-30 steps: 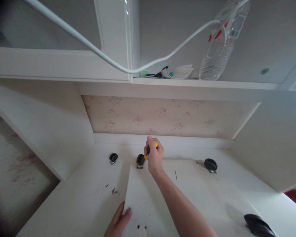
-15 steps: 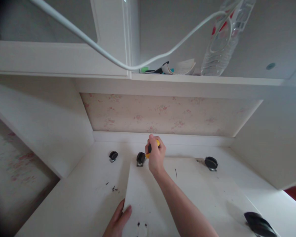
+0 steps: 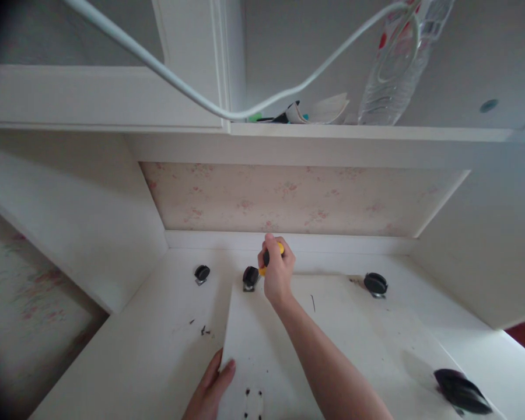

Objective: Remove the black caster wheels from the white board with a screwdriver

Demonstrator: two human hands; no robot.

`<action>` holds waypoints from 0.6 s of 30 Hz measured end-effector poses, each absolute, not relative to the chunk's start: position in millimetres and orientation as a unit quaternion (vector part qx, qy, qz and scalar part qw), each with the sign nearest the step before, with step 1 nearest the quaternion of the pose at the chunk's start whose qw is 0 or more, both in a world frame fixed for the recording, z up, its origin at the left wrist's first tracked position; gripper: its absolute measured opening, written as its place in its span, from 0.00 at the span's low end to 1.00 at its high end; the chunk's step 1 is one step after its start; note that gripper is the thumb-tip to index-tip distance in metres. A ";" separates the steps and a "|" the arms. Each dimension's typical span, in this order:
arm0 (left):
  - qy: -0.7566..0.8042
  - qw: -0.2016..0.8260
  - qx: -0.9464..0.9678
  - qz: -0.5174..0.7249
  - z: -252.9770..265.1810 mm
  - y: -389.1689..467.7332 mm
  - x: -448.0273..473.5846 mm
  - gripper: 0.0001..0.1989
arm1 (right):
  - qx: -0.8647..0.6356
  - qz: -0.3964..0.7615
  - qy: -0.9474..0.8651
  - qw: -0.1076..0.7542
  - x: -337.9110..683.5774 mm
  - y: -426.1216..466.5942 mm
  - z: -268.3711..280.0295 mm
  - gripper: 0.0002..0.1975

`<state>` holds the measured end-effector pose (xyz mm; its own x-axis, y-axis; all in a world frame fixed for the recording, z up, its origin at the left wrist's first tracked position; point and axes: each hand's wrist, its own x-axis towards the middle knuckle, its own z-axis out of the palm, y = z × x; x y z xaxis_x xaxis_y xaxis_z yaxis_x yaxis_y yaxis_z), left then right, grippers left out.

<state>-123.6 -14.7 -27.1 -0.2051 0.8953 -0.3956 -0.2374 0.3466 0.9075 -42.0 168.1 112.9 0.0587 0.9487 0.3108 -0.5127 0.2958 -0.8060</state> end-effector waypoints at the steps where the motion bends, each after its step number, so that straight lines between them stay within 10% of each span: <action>1: 0.594 0.563 0.280 0.501 -27.2 -14.5 -123.6 0.45 | -0.255 0.537 -0.428 0.681 -42.6 168.2 113.1 0.18; 18: 0.624 0.554 0.265 0.483 -44.7 -13.3 -124.5 0.45 | -0.323 0.505 -0.449 0.663 -39.6 175.7 109.6 0.19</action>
<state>-124.5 -13.3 -44.7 -0.2451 0.8655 -0.4367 -0.2048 0.3941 0.8960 -39.6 175.7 109.6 0.0877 0.9593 0.2684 -0.3795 0.2814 -0.8814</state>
